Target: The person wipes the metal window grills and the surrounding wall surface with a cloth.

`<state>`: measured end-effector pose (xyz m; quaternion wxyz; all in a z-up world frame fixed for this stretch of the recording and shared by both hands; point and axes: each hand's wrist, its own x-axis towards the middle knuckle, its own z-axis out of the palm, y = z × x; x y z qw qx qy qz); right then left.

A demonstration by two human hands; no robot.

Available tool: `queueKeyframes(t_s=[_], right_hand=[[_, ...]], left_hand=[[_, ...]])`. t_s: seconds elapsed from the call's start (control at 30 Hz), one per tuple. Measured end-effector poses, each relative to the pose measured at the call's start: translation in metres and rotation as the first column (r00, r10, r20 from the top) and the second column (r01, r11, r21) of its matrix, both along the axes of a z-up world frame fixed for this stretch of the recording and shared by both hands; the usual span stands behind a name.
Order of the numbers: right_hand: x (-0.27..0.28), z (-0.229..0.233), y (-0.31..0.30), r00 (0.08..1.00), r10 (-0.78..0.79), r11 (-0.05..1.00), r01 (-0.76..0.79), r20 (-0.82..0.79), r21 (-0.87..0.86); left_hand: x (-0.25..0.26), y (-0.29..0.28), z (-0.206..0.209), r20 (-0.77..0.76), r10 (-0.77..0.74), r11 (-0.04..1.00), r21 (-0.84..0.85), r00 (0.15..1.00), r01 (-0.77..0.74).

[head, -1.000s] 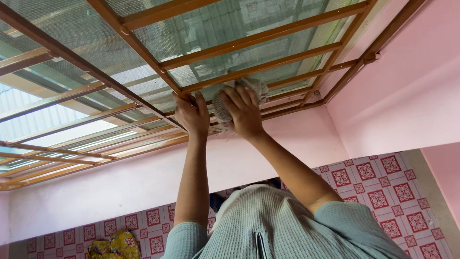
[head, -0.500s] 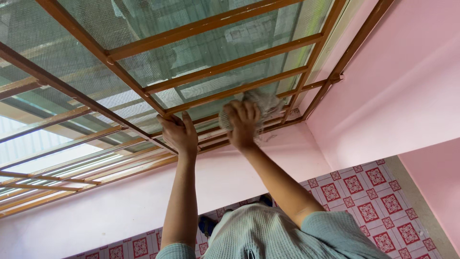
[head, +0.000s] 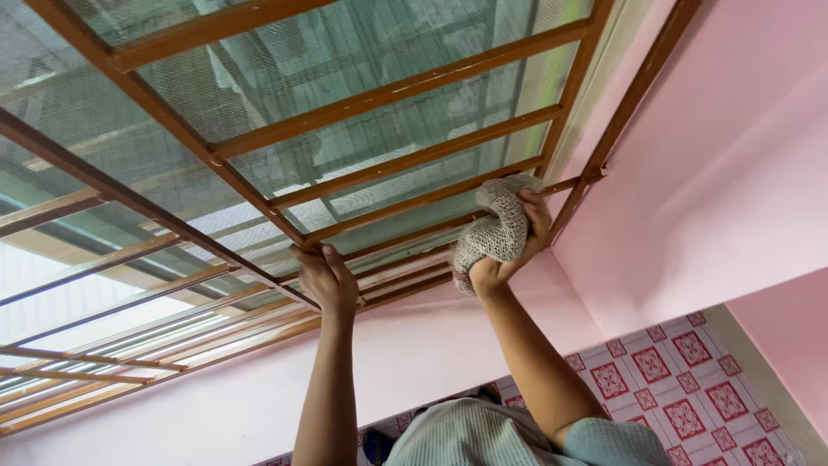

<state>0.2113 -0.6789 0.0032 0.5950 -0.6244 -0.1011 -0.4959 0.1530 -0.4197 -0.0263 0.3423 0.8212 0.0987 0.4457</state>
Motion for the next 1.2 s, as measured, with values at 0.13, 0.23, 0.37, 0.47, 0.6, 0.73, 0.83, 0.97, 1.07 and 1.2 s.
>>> queueKeyframes(t_s=[0.13,0.23,0.37,0.47,0.6,0.73,0.83,0.97,1.07,1.2], right_hand=[[0.015,0.031,0.025,0.996,0.070,0.988,-0.060,0.061,-0.145],[0.004,0.027,0.065,0.995,-0.075,0.763,0.010,-0.072,-0.647],[-0.020,0.024,0.121,0.989,0.125,0.713,-0.146,-0.082,-0.686],[-0.040,0.024,0.163,0.976,0.203,0.663,-0.198,-0.082,-0.722],[-0.040,0.020,0.170,0.968,0.186,0.593,-0.245,-0.166,-0.767],[-0.017,0.006,0.136,0.996,0.039,0.570,-0.085,-0.077,-0.817],[0.001,0.006,0.089,0.971,-0.203,0.646,0.035,-0.127,-0.763],[0.007,0.020,0.088,0.981,-0.175,0.852,0.106,-0.089,-0.513],[-0.016,0.020,0.127,0.990,-0.080,0.891,0.018,-0.117,-0.454],[-0.059,0.012,0.177,0.985,0.119,0.715,-0.172,-0.124,-0.677]], left_hand=[[-0.004,0.002,0.004,-0.065,-0.016,1.000,-0.028,0.998,0.014],[-0.009,0.009,0.002,-0.146,-0.128,0.984,-0.141,0.981,0.107],[-0.017,0.041,-0.004,0.003,-0.489,0.821,-0.336,0.872,0.461],[-0.015,0.056,-0.005,0.272,-0.688,0.269,-0.765,0.672,0.585],[-0.015,0.061,0.000,0.231,-0.696,0.247,-0.812,0.680,0.528],[-0.013,0.041,0.002,0.071,-0.632,0.528,-0.690,0.772,0.495],[-0.013,0.036,0.008,0.014,-0.593,0.647,-0.588,0.805,0.486],[-0.017,0.036,0.007,0.002,-0.631,0.629,-0.584,0.776,0.513],[-0.014,0.049,-0.004,0.032,-0.687,0.584,-0.571,0.726,0.577],[-0.013,0.052,-0.011,-0.050,-0.637,0.639,-0.592,0.769,0.491]])
